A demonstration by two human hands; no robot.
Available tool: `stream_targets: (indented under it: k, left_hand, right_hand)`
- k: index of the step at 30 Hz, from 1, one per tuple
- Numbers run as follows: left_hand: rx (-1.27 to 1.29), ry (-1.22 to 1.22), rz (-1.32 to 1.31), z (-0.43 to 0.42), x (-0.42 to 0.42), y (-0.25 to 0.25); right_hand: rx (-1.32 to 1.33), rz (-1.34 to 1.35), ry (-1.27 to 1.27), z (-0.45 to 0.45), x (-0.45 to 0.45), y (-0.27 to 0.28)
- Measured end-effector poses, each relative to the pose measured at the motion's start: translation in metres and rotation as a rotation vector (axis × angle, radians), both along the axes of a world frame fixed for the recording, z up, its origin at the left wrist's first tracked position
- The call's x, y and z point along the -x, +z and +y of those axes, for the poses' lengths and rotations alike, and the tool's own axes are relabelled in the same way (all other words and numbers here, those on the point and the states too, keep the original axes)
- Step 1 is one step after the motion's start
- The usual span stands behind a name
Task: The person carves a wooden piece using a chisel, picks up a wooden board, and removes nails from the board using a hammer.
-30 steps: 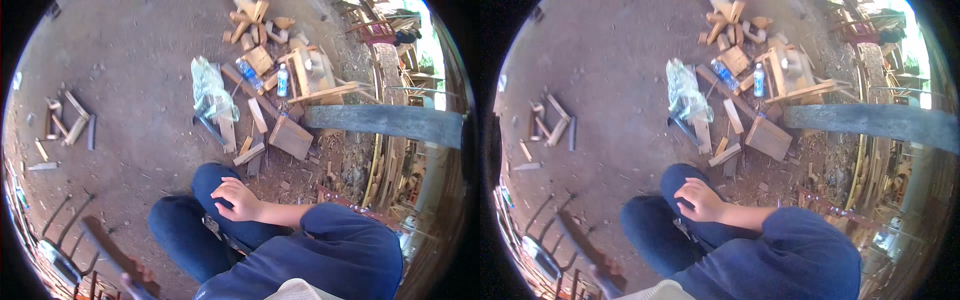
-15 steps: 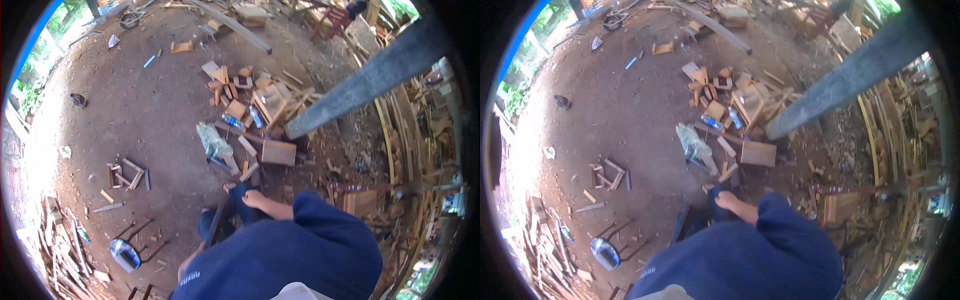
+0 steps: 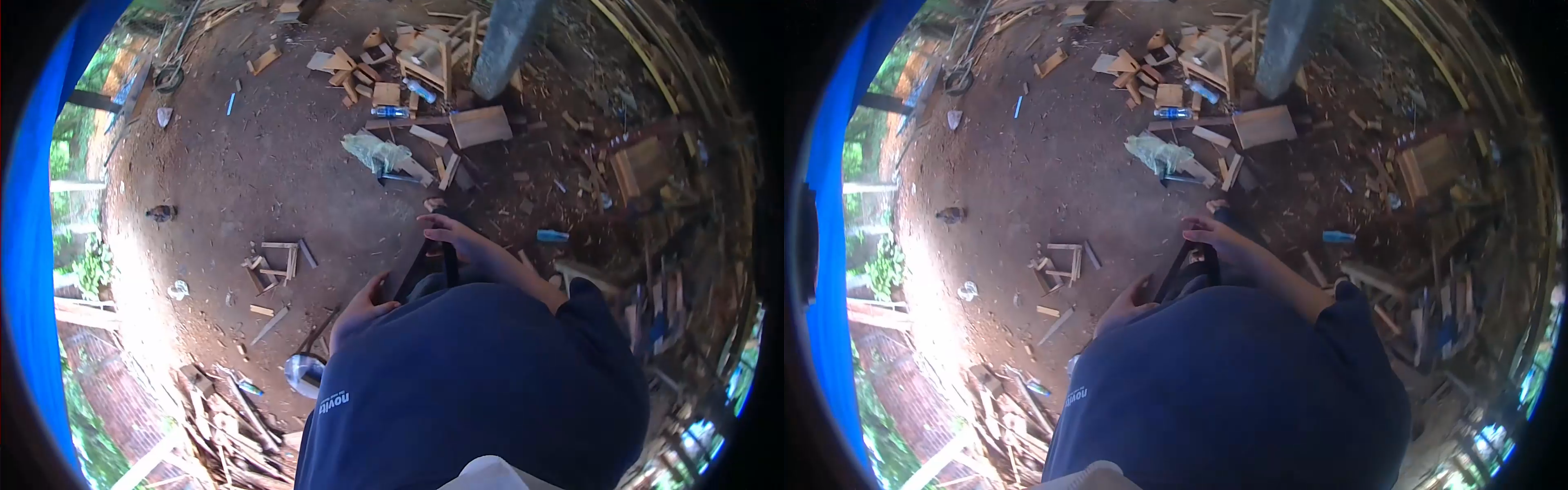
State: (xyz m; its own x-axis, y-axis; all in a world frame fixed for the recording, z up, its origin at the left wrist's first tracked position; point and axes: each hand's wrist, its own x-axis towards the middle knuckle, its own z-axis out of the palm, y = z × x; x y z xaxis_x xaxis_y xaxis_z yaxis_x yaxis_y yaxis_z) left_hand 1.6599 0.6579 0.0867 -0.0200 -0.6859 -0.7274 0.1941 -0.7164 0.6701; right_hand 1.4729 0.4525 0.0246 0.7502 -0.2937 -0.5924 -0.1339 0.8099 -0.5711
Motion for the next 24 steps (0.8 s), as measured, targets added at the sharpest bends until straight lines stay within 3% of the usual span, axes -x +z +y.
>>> stream_targets:
  k: [3,5,6,8,9,12,14,17,20,24]
  left_hand:
    - [0.147,-0.212,-0.156,0.005,-0.001,0.015]
    - [0.343,-0.212,-0.124,-0.001,0.012,0.016]
    - [0.341,-0.250,-0.130,-0.007,0.019,0.021]
    - [0.383,-0.506,-0.498,-0.028,0.042,0.049]
    - [0.386,-0.536,-0.501,-0.037,0.052,0.056]
    - [0.453,-0.762,-0.685,-0.063,0.086,0.060]
    - [0.631,-0.934,-0.794,-0.076,0.107,0.053]
    - [0.740,-1.097,-0.849,-0.096,0.141,0.049]
    - [0.823,-1.197,-0.837,-0.113,0.175,0.039]
    - [0.818,-1.364,-0.791,-0.141,0.239,0.039]
  right_hand:
    - [-0.066,-0.128,0.007,0.019,0.037,0.015]
    - [0.178,-0.104,0.006,0.030,0.066,0.033]
    - [0.177,-0.114,-0.031,0.036,0.082,0.028]
    - [0.503,-0.060,-0.045,0.048,0.116,0.013]
    - [0.501,-0.062,-0.074,0.056,0.132,0.011]
    - [0.548,0.133,-0.189,0.071,0.178,0.013]
    - [0.515,0.254,-0.276,0.087,0.204,0.017]
    - [0.606,0.393,-0.383,0.105,0.240,0.009]
    - [0.502,0.424,-0.523,0.118,0.276,0.004]
    - [0.686,0.708,-0.439,0.134,0.335,0.007]
